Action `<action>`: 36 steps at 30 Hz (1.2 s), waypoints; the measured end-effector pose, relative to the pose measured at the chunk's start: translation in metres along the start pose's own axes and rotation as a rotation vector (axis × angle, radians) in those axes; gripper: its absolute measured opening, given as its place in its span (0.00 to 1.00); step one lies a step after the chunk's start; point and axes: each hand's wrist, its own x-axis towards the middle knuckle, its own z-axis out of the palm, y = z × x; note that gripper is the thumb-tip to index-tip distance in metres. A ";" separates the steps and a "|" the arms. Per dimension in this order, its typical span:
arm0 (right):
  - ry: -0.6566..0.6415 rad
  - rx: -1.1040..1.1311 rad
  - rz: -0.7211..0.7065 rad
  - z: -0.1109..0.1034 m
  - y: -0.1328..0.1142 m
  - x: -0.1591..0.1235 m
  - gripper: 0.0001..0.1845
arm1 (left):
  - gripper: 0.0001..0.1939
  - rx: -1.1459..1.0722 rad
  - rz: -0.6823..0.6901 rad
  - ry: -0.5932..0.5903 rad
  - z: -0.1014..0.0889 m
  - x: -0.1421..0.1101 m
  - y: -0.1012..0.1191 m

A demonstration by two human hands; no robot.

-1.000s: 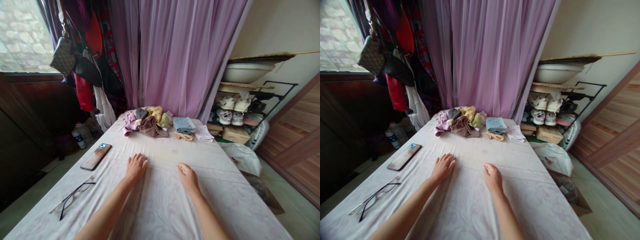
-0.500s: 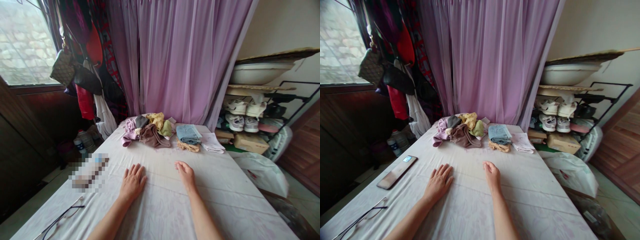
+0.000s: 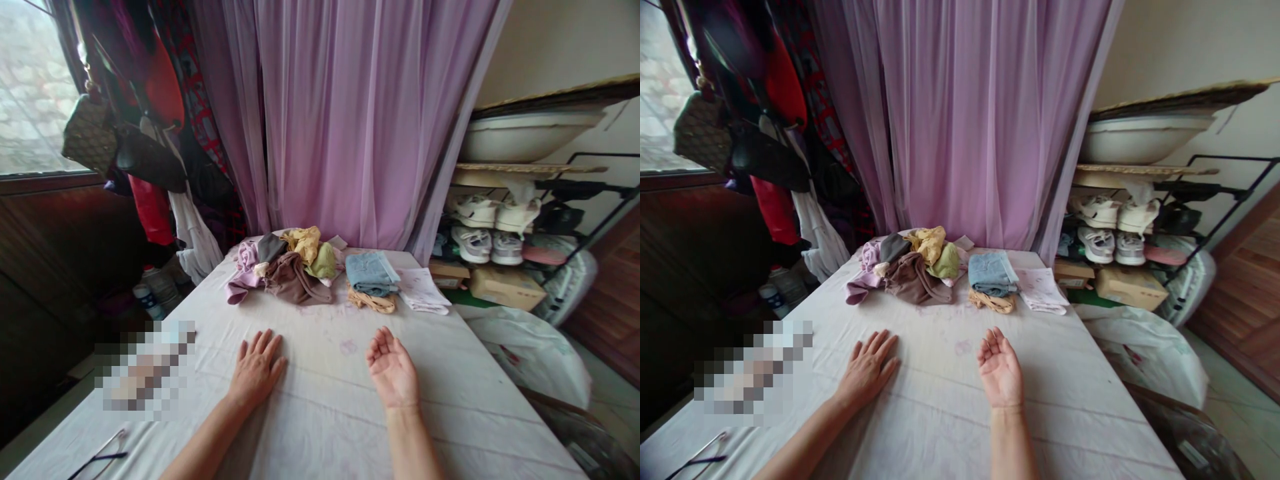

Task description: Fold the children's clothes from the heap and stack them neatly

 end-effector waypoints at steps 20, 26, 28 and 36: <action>0.110 0.200 0.035 0.003 0.001 0.004 0.12 | 0.22 0.166 0.318 0.272 -0.003 0.133 0.045; 0.102 0.200 0.040 0.002 0.001 0.004 0.09 | 0.19 0.253 0.391 0.211 -0.020 0.185 0.060; 0.090 0.183 0.035 0.002 0.001 0.004 0.09 | 0.19 0.264 0.403 0.192 -0.022 0.195 0.064; 0.083 0.176 0.021 0.005 0.003 0.002 0.08 | 0.07 -0.227 0.373 0.245 -0.046 0.221 0.086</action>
